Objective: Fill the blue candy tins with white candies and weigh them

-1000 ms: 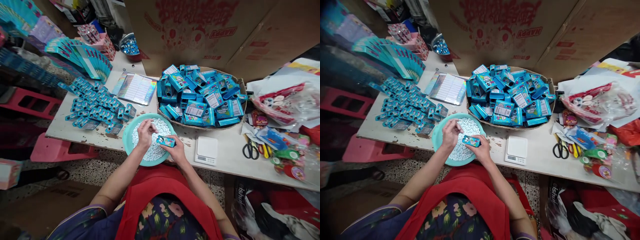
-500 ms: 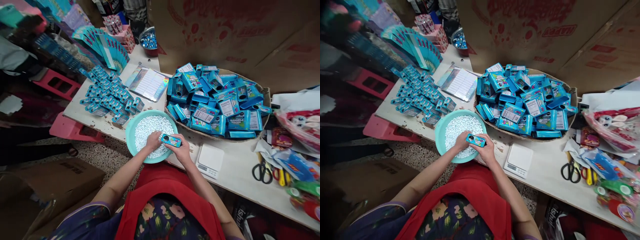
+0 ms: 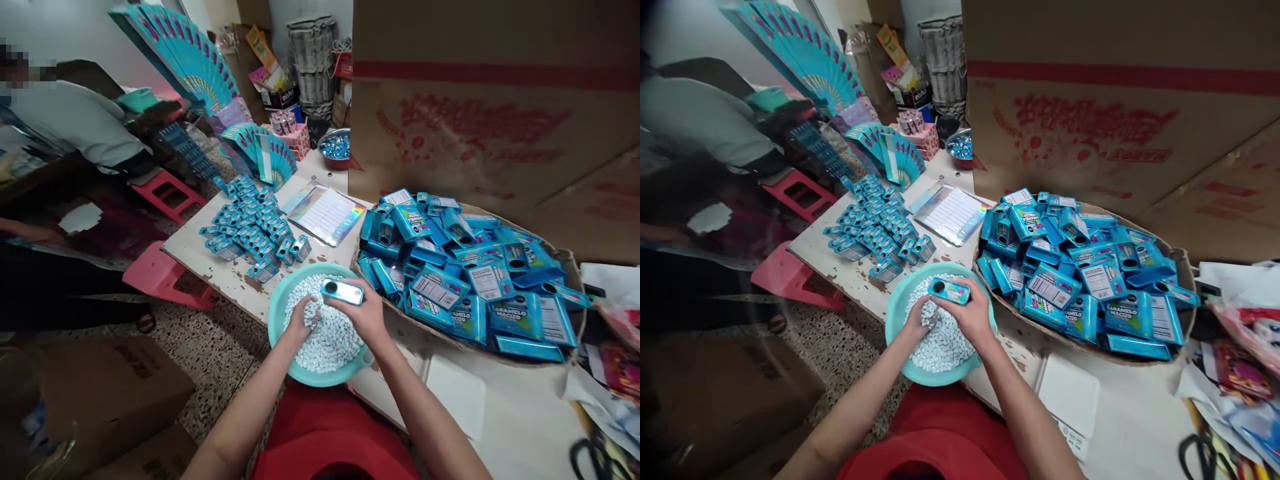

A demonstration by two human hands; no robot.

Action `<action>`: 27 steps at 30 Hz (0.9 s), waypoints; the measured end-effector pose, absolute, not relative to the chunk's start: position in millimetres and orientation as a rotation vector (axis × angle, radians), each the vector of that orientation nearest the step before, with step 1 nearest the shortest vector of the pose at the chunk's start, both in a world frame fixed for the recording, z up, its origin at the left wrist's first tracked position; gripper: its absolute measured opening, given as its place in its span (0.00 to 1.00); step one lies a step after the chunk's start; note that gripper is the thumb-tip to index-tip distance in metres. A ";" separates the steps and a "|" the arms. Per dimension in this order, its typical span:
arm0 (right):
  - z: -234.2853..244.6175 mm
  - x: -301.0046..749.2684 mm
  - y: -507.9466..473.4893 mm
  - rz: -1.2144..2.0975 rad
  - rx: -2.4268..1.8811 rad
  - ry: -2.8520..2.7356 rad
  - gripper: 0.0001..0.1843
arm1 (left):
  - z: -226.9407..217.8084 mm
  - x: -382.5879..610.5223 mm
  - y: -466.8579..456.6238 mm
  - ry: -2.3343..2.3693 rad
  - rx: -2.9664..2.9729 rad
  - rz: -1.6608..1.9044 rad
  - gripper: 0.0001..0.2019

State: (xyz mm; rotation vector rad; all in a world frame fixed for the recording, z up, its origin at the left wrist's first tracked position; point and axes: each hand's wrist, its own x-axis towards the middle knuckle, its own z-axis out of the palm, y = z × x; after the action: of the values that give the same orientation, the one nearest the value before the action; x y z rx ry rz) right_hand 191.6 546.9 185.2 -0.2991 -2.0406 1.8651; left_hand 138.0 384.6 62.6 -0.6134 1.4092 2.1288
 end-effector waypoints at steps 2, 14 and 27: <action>213.6 154.0 545.8 1.893 -0.268 -1.955 0.23 | 60.6 134.6 379.9 1.264 -0.686 2.105 0.10; 195.1 186.1 571.1 1.700 -0.362 -2.103 0.20 | 96.6 130.7 383.5 0.843 -0.735 2.199 0.07; 134.9 240.4 537.5 1.524 -0.331 -2.427 0.15 | 171.2 150.0 433.6 1.240 -0.433 2.421 0.13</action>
State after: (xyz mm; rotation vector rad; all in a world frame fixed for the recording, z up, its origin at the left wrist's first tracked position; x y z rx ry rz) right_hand 240.4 537.5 134.9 -0.3310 -2.4269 1.5243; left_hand 150.0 433.6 171.2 -0.4334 1.2396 2.4209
